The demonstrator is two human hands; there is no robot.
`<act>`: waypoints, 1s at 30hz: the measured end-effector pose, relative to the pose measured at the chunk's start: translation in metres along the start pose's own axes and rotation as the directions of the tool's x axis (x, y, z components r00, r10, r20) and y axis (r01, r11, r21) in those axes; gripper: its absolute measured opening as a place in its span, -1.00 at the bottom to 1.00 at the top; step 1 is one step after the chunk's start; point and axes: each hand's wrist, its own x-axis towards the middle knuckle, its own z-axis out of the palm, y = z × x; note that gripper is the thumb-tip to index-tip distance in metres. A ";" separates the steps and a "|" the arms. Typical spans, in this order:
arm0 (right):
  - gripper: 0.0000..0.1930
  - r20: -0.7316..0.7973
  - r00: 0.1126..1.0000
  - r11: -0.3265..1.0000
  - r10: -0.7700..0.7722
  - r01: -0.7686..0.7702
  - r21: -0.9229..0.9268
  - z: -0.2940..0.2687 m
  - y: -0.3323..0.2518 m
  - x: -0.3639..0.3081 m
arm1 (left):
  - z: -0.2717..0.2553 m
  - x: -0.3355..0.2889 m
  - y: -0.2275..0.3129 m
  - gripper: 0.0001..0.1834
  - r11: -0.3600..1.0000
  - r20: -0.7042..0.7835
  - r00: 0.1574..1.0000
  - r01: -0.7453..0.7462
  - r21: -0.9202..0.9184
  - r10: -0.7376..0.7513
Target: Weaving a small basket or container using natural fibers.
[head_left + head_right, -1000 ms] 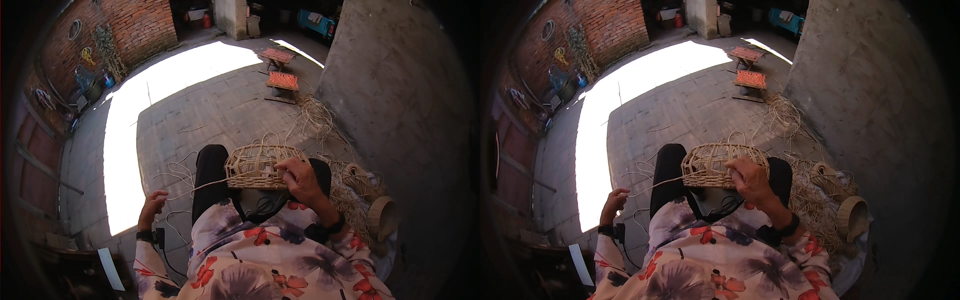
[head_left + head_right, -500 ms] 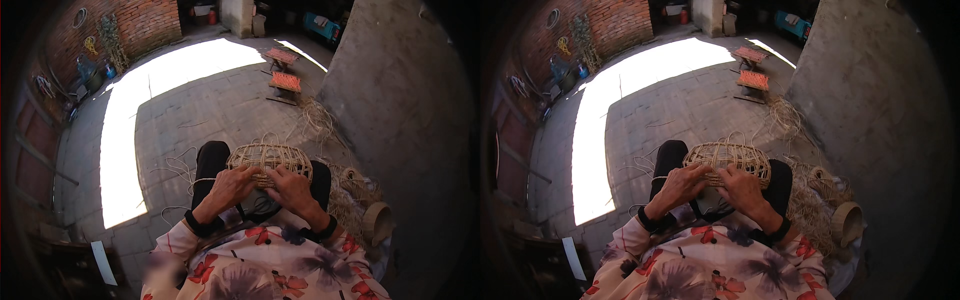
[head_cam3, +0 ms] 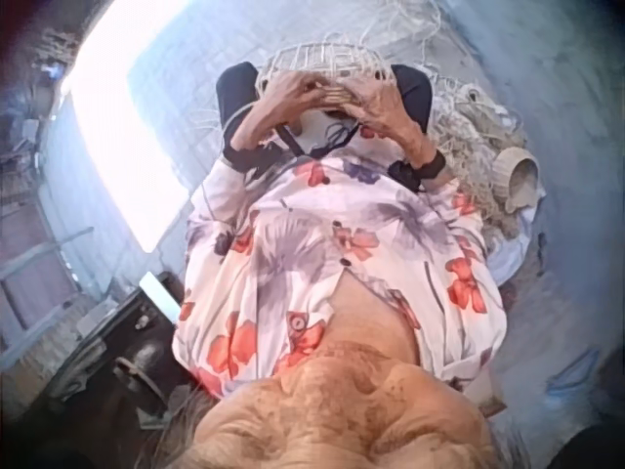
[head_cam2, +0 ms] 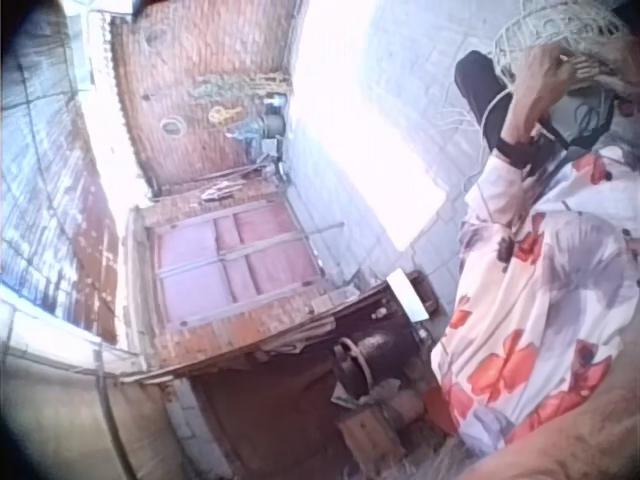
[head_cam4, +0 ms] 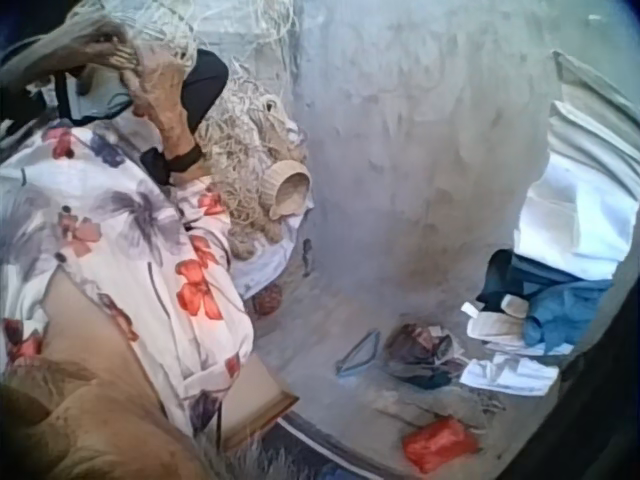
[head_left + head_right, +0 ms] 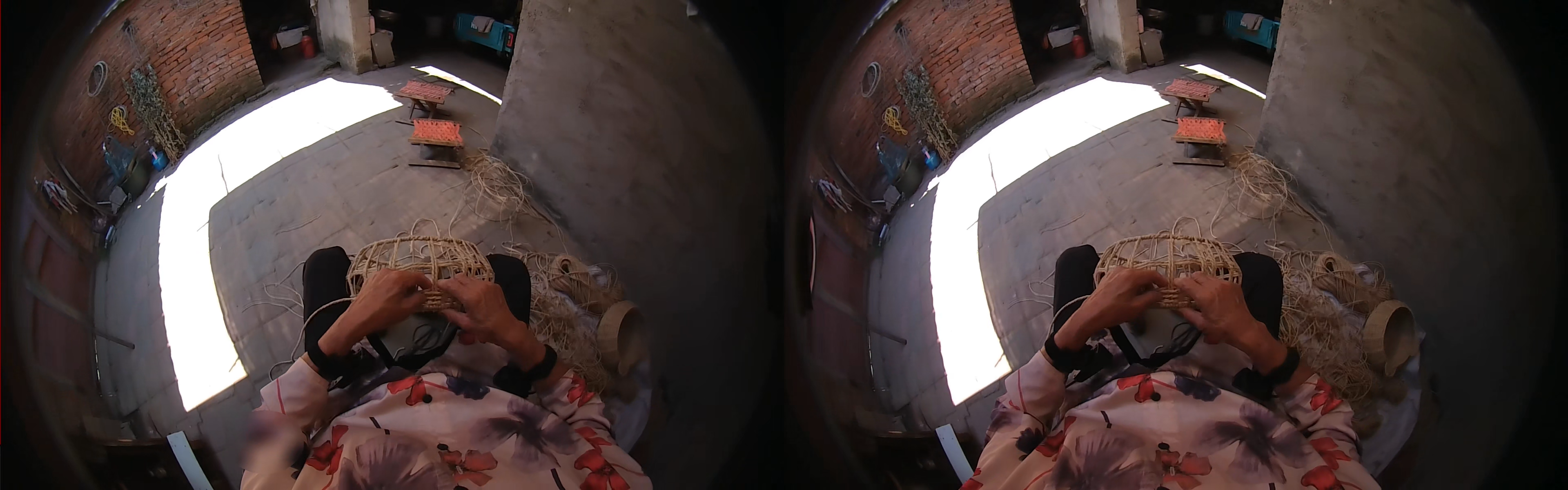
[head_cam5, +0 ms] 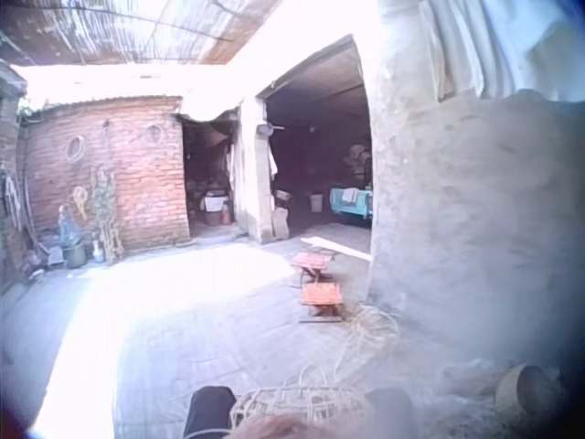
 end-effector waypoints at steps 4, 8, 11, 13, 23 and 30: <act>-0.54 -0.106 0.994 0.992 -0.018 0.031 0.123 -0.014 -0.004 -0.001 | -0.011 -0.002 0.010 -0.74 0.993 0.035 0.999 0.038 -0.110 -0.034; -0.68 -0.245 0.923 0.877 0.298 -0.164 0.452 -0.027 0.005 -0.009 | -0.014 -0.001 0.015 -0.78 0.988 -0.033 0.999 -0.008 -0.151 0.003; -0.75 -0.286 0.896 0.867 0.340 -0.180 0.465 -0.021 0.014 -0.014 | -0.013 0.002 0.015 -0.80 0.988 -0.092 0.994 -0.075 -0.136 0.063; -0.72 -0.364 0.896 0.910 0.254 -0.094 0.404 -0.014 0.020 -0.014 | -0.015 0.003 0.016 -0.81 0.993 -0.106 0.991 -0.087 -0.082 0.078; -0.72 -0.456 0.879 0.943 0.137 0.025 0.332 -0.013 0.015 -0.007 | -0.018 -0.016 0.010 -0.80 0.989 -0.250 0.959 -0.111 0.103 0.134; -0.69 -0.319 0.948 0.995 0.019 0.013 0.099 -0.020 0.006 -0.005 | -0.079 -0.061 -0.018 -0.71 0.956 -0.267 0.947 0.232 0.178 -0.180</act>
